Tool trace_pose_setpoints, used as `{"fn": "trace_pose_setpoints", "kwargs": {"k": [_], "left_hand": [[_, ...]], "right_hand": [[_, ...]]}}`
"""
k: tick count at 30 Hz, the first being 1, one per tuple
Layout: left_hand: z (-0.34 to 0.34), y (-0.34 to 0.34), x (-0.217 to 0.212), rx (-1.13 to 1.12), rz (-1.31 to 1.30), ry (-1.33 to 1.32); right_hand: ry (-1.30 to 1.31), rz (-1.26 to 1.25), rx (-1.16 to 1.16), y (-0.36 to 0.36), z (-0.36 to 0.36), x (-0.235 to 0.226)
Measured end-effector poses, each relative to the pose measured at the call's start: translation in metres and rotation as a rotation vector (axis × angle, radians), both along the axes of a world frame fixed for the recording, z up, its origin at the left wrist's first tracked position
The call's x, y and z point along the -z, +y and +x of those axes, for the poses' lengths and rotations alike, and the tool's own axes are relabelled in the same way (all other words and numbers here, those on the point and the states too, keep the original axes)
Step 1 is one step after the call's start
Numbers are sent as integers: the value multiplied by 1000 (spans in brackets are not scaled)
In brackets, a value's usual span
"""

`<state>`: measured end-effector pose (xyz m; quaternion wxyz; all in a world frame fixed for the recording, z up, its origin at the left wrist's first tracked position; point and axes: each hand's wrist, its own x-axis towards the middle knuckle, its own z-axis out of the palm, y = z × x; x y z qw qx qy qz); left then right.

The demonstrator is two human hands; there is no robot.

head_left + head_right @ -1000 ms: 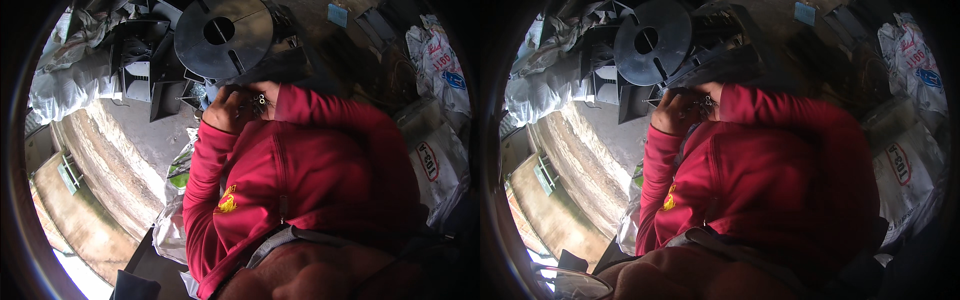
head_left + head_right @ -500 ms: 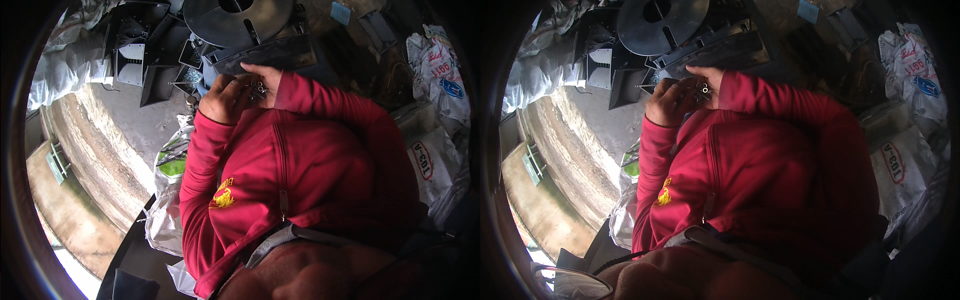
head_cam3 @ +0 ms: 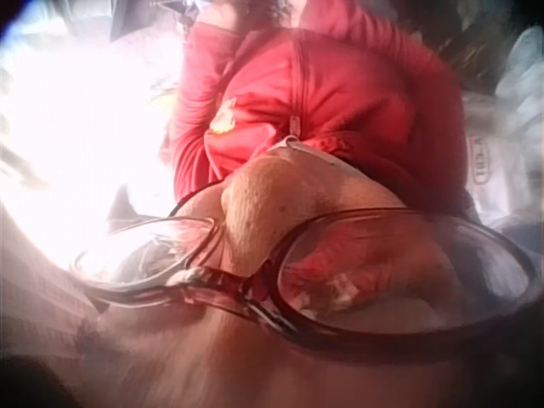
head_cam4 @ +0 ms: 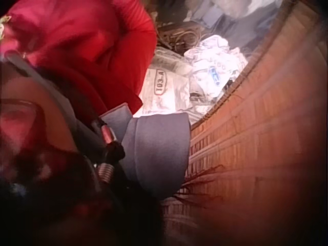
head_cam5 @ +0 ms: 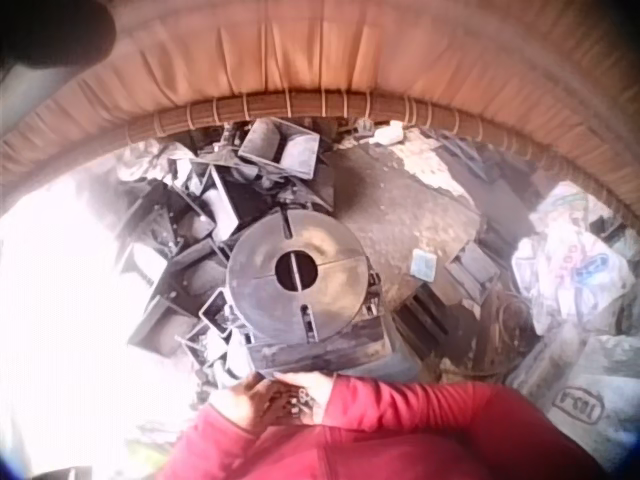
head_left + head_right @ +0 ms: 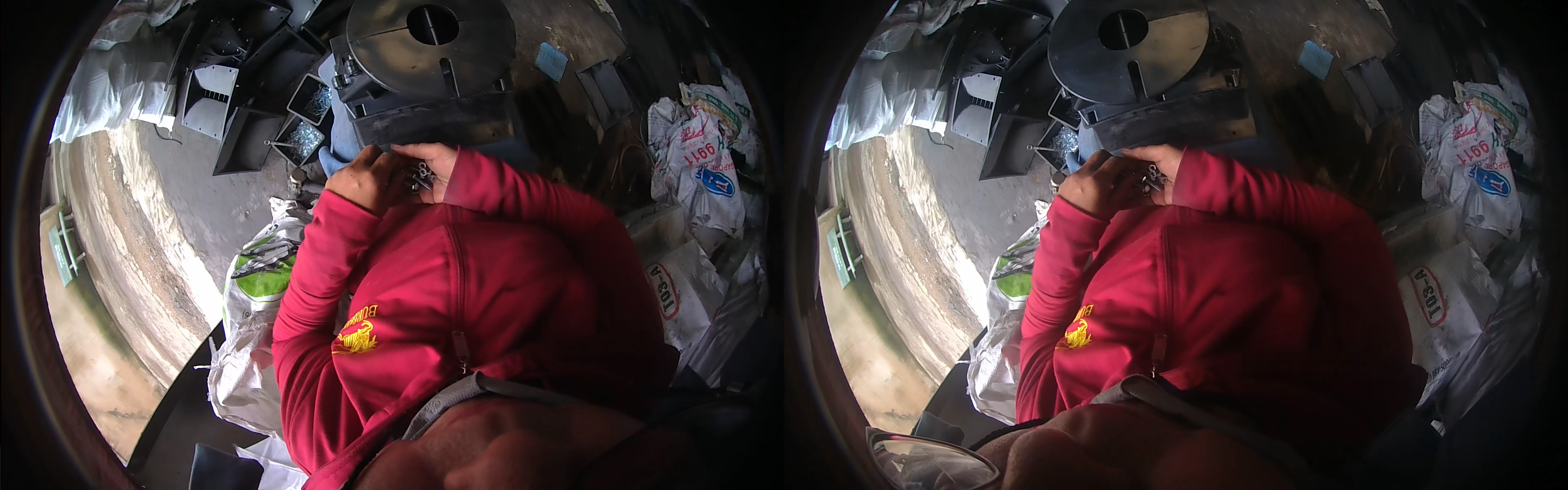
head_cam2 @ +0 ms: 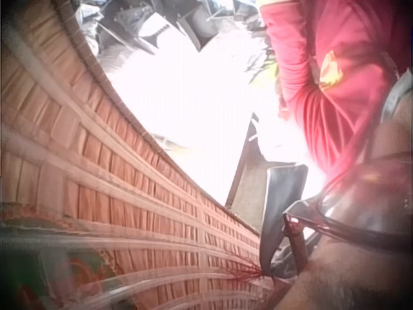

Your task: The person assembles a metal fixture by attaching a circular metal plate to a rectangular housing using bolts and a wrench. They insert bolts, tighten them with a wrench, and adjust the plate's position to secure it.

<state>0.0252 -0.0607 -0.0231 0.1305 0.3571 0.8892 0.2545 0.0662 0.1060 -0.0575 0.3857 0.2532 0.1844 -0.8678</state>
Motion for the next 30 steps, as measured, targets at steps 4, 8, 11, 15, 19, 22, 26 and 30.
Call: {"fn": "trace_pose_setpoints", "kwargs": {"k": [4, 8, 11, 15, 19, 22, 26, 30], "left_hand": [[-6, -6, 2, 10, 97, -77], [-10, -9, -2, -55, 85, -5], [-11, -10, -3, -82, 89, 43], [-10, -12, 1, -107, 168, 60], [-8, -12, 3, -123, 199, 80], [-10, -13, -2, -105, 248, 29], [-11, -14, 0, -62, 438, -83], [-36, -30, -3, -213, 605, -266]], "right_hand": [[54, -25, 35, 1, 1, 8], [162, -48, 48, 3, 2, 11], [227, 10, 21, 3, 0, 6], [151, 194, 1, 4, -1, -3], [160, 190, -24, 6, -1, -4], [195, 152, -57, 8, 1, 6], [193, 211, -57, 7, -1, 4], [89, 302, 34, 7, -8, 11]]}}
